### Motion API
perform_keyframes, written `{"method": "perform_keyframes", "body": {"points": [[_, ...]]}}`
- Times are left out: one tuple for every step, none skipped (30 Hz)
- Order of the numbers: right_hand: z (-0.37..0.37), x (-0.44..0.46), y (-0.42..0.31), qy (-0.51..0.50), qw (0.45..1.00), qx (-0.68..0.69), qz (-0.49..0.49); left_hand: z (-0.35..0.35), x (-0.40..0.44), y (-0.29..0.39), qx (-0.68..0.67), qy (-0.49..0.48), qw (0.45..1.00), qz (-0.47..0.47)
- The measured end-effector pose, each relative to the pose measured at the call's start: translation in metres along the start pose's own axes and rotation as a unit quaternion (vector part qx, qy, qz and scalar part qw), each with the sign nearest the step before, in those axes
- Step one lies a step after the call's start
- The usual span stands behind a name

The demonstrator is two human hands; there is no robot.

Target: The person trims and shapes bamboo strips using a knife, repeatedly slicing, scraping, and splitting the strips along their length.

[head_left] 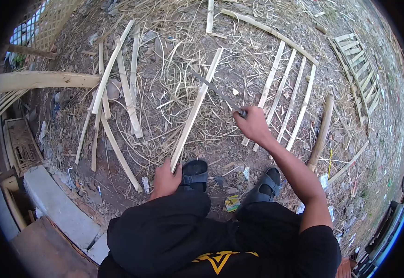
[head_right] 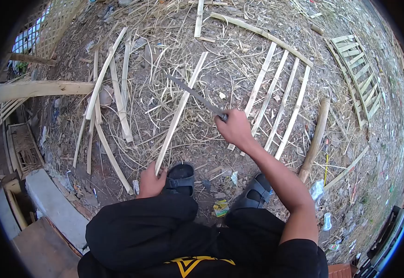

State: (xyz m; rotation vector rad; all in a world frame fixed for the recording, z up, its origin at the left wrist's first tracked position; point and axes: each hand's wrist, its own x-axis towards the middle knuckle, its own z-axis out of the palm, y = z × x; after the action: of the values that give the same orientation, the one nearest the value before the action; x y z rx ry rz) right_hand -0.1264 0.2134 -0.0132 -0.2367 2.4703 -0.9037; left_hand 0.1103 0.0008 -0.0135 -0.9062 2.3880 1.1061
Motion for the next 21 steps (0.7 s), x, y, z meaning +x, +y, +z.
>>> {"method": "perform_keyframes", "body": {"points": [[0.007,-0.006,-0.004,-0.002,1.0,0.001,0.003,-0.002,0.002,0.012,0.046,0.018,0.999,0.02],[0.013,-0.01,-0.007,-0.01,0.997,0.073,0.017,-0.001,0.003,0.021,0.091,0.036,0.994,0.041],[0.018,-0.011,-0.01,-0.018,0.989,0.144,0.029,0.003,0.004,0.023,0.082,0.055,0.993,0.063],[0.026,-0.01,-0.01,-0.019,0.989,0.144,0.031,0.005,0.006,0.026,0.082,0.054,0.993,0.062],[0.035,-0.008,-0.006,-0.03,0.972,0.225,0.06,0.006,0.007,0.03,0.088,0.049,0.993,0.06],[0.041,-0.007,-0.006,-0.04,0.948,0.303,0.089,0.008,0.009,0.033,0.094,0.043,0.993,0.058],[0.044,-0.005,-0.007,-0.038,0.934,0.335,0.121,0.01,0.009,0.033,0.093,0.039,0.993,0.056],[0.047,-0.003,-0.006,-0.038,0.933,0.335,0.123,0.012,0.011,0.033,0.091,0.037,0.992,0.079],[0.052,-0.001,-0.004,-0.03,0.917,0.38,0.121,0.012,0.013,0.034,0.088,0.036,0.99,0.1],[0.057,0.0,-0.002,-0.022,0.897,0.424,0.119,0.011,0.013,0.036,0.09,0.034,0.991,0.096],[0.053,-0.002,-0.009,-0.013,0.881,0.456,0.124,0.007,0.014,0.042,0.049,0.014,0.993,0.107],[0.051,-0.001,-0.01,-0.016,0.881,0.455,0.127,0.006,0.015,0.046,0.007,-0.007,0.993,0.118],[0.048,0.0,-0.009,-0.02,0.868,0.479,0.128,0.009,0.019,0.042,-0.065,-0.007,0.981,0.181],[0.046,0.001,-0.008,-0.022,0.855,0.503,0.127,0.008,0.024,0.037,-0.066,-0.008,0.982,0.179],[0.043,0.004,-0.008,-0.017,0.854,0.506,0.121,0.004,0.03,0.032,-0.165,-0.151,0.972,0.072],[0.041,0.003,-0.009,-0.018,0.855,0.504,0.123,0.0,0.033,0.035,-0.257,-0.289,0.922,-0.038],[0.039,0.003,-0.011,-0.014,0.857,0.502,0.119,-0.002,0.032,0.041,-0.3,-0.309,0.902,-0.034],[0.037,0.005,-0.012,-0.009,0.859,0.5,0.113,-0.003,0.035,0.041,-0.301,-0.309,0.902,-0.034],[0.036,0.005,-0.012,-0.009,0.859,0.499,0.114,-0.004,0.037,0.039,-0.32,-0.339,0.883,-0.056],[0.033,0.005,-0.009,-0.03,0.873,0.474,0.11,-0.005,0.039,0.038,-0.339,-0.367,0.862,-0.079],[0.031,0.006,-0.007,-0.051,0.886,0.449,0.104,-0.005,0.041,0.039,-0.341,-0.365,0.862,-0.08]]}}
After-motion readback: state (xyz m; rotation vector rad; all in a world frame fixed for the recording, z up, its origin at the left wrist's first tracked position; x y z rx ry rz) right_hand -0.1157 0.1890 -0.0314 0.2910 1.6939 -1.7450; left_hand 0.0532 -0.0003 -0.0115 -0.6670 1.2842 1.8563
